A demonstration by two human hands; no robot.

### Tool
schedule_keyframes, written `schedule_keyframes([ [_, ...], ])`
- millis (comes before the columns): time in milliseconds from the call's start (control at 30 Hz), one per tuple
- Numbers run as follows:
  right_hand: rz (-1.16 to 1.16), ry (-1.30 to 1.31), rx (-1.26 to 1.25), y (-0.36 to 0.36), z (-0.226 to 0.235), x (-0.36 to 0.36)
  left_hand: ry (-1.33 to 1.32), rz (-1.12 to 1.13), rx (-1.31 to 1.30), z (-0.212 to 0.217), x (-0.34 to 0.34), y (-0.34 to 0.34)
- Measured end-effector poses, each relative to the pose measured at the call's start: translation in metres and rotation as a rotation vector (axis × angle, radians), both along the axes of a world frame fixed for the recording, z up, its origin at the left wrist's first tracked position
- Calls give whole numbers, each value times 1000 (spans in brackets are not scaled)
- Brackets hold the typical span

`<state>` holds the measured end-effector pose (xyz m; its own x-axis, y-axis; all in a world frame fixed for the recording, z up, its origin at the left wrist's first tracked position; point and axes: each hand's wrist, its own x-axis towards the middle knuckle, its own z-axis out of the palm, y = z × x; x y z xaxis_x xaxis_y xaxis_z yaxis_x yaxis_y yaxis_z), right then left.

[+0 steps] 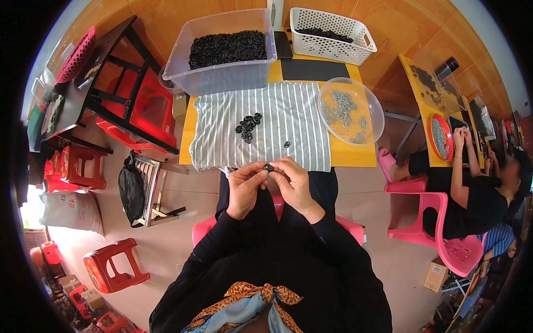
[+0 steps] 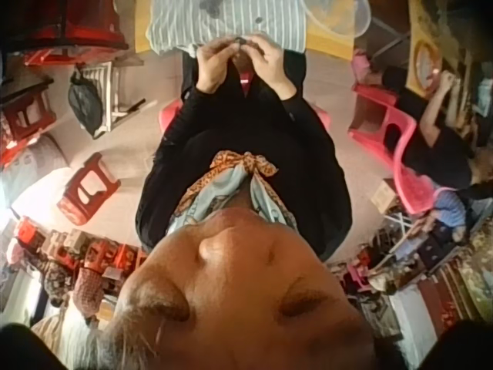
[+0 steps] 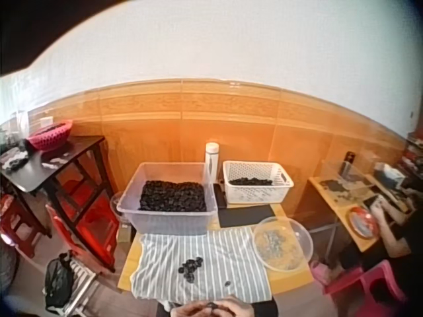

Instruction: Manually assembling small black plastic components by hand on a workbench.

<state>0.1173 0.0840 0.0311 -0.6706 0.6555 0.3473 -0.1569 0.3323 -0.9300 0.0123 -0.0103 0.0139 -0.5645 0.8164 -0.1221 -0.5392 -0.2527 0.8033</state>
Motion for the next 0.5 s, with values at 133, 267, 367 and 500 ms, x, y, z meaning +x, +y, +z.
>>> schedule_keyframes([
  [133, -34, 11, 49, -3, 0, 1, 133, 9, -4, 2, 2, 1],
  [267, -34, 8, 2, -5, 0, 0, 122, 12, -5, 2, 1, 1],
  [367, -55, 58, 2, -7, 2, -2, 90, -10, 14, 2, 0, 0],
  [500, -50, 49, -6, -8, 4, -1, 80, -10, 43, 4, 0, 1],
])
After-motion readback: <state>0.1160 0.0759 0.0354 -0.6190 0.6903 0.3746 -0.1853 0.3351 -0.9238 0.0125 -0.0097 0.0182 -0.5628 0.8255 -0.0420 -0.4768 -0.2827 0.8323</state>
